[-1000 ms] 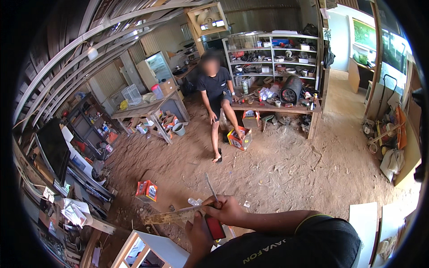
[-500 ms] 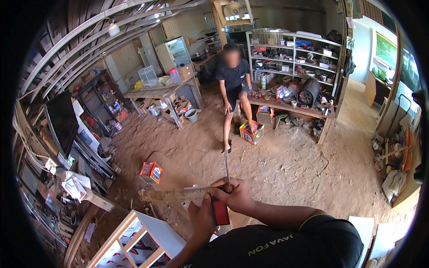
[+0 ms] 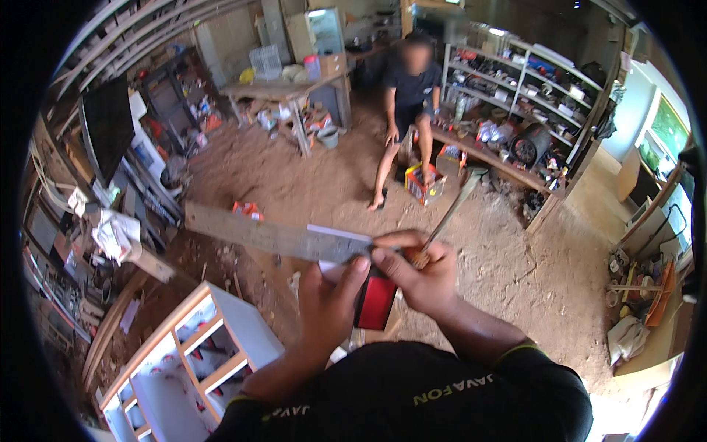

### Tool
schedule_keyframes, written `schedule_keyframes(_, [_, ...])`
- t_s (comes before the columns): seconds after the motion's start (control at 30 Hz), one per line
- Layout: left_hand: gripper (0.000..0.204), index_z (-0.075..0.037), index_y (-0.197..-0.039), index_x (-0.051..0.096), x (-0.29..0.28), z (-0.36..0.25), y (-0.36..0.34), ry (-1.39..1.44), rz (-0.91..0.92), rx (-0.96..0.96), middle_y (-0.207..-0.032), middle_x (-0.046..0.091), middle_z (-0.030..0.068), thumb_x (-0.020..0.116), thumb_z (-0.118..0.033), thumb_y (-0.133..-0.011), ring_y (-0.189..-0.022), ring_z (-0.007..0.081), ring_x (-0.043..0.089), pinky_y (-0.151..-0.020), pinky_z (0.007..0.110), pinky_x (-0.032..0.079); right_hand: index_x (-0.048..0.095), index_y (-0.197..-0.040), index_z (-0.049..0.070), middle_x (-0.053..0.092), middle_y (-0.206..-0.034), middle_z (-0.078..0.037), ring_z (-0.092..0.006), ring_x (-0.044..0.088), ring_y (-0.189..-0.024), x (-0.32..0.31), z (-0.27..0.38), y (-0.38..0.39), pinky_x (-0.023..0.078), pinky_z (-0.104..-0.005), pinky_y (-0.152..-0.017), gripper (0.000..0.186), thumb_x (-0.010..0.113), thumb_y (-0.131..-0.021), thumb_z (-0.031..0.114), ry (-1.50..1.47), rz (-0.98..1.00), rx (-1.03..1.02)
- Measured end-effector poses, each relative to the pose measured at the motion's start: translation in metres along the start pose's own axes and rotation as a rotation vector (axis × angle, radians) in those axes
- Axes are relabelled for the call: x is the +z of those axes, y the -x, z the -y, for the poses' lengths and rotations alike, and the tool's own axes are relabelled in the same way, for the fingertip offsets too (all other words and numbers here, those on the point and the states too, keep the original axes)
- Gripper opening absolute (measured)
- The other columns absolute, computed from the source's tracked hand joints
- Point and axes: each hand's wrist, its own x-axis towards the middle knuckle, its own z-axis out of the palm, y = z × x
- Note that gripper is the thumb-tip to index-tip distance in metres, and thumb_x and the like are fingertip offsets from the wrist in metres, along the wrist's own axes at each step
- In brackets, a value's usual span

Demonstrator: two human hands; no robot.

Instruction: The person sits on the floor in a woodworking shop and uses a metal ruler and a screwdriver to measure and mark a small white rectangular piece of wood. They repeatedly align the ruler and make marks while other workers move around in the background.

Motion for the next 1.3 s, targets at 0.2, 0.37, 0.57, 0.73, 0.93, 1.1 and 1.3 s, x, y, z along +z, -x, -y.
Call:
schedule_keyframes(0.2, [0.024,0.002,-0.113,0.061,0.004,-0.002,0.003,0.107,0.034,0.012,-0.102,0.069,0.0063,0.068,-0.013,-0.097,-0.091,0.0094,0.065,-0.079,0.025,0.051,0.07,-0.106,-0.004,0.072,-0.095,-0.008,-0.0093,0.066,-0.087,-0.001,0.007,0.0,0.055,-0.0243,-0.077,0.015,0.071,-0.091,-0.003,-0.057,-0.003,-0.049])
schedule_keyframes(0.37, [0.023,0.003,-0.112,0.061,0.004,-0.002,0.006,0.112,0.027,0.002,-0.101,0.069,0.0064,0.068,-0.014,-0.097,-0.09,0.0093,0.065,-0.08,0.025,0.051,0.07,-0.104,-0.005,0.072,-0.094,-0.008,-0.0089,0.066,-0.086,0.0,0.009,0.001,0.055,-0.024,-0.076,0.013,0.071,-0.091,-0.003,-0.052,-0.01,-0.063])
schedule_keyframes(0.57, [0.025,0.003,-0.111,0.061,0.004,0.0,0.007,0.104,0.004,0.013,-0.1,0.07,0.0068,0.069,-0.016,-0.097,-0.089,0.0097,0.065,-0.078,0.025,0.051,0.07,-0.104,-0.004,0.072,-0.093,-0.007,-0.0076,0.065,-0.084,0.001,0.009,0.005,0.054,-0.0233,-0.075,0.013,0.071,-0.091,-0.003,-0.005,-0.022,-0.05])
schedule_keyframes(0.73, [0.024,0.003,-0.108,0.063,0.003,0.0,0.011,0.034,0.0,0.027,-0.098,0.07,0.0071,0.069,-0.018,-0.097,-0.086,0.0102,0.066,-0.076,0.026,0.052,0.069,-0.104,-0.004,0.072,-0.093,-0.006,-0.0077,0.065,-0.083,0.002,0.008,0.009,0.054,-0.0229,-0.074,0.014,0.072,-0.091,-0.002,-0.036,-0.044,-0.028])
schedule_keyframes(0.93, [0.024,0.002,-0.107,0.065,0.005,0.0,0.011,0.001,-0.021,0.051,-0.096,0.071,0.0071,0.07,-0.018,-0.096,-0.086,0.0106,0.066,-0.076,0.026,0.053,0.069,-0.105,-0.004,0.071,-0.094,-0.007,-0.0086,0.066,-0.085,0.002,0.011,0.012,0.054,-0.0234,-0.075,0.015,0.073,-0.091,-0.001,-0.072,-0.043,-0.039])
schedule_keyframes(1.1, [0.025,0.002,-0.106,0.065,0.005,0.003,0.011,0.0,-0.038,0.06,-0.095,0.072,0.007,0.072,-0.02,-0.095,-0.085,0.0108,0.066,-0.076,0.027,0.053,0.069,-0.105,-0.004,0.071,-0.094,-0.007,-0.0084,0.065,-0.085,0.001,0.012,0.012,0.054,-0.0235,-0.075,0.015,0.073,-0.091,-0.001,-0.054,-0.047,-0.051])
schedule_keyframes(1.3, [0.027,0.002,-0.105,0.066,0.004,0.006,0.012,-0.034,-0.052,0.085,-0.094,0.072,0.0077,0.073,-0.022,-0.094,-0.084,0.0113,0.067,-0.076,0.028,0.053,0.07,-0.104,-0.004,0.072,-0.092,-0.006,-0.0075,0.065,-0.083,0.001,0.013,0.013,0.054,-0.0234,-0.074,0.014,0.072,-0.091,-0.002,-0.017,-0.05,-0.041])
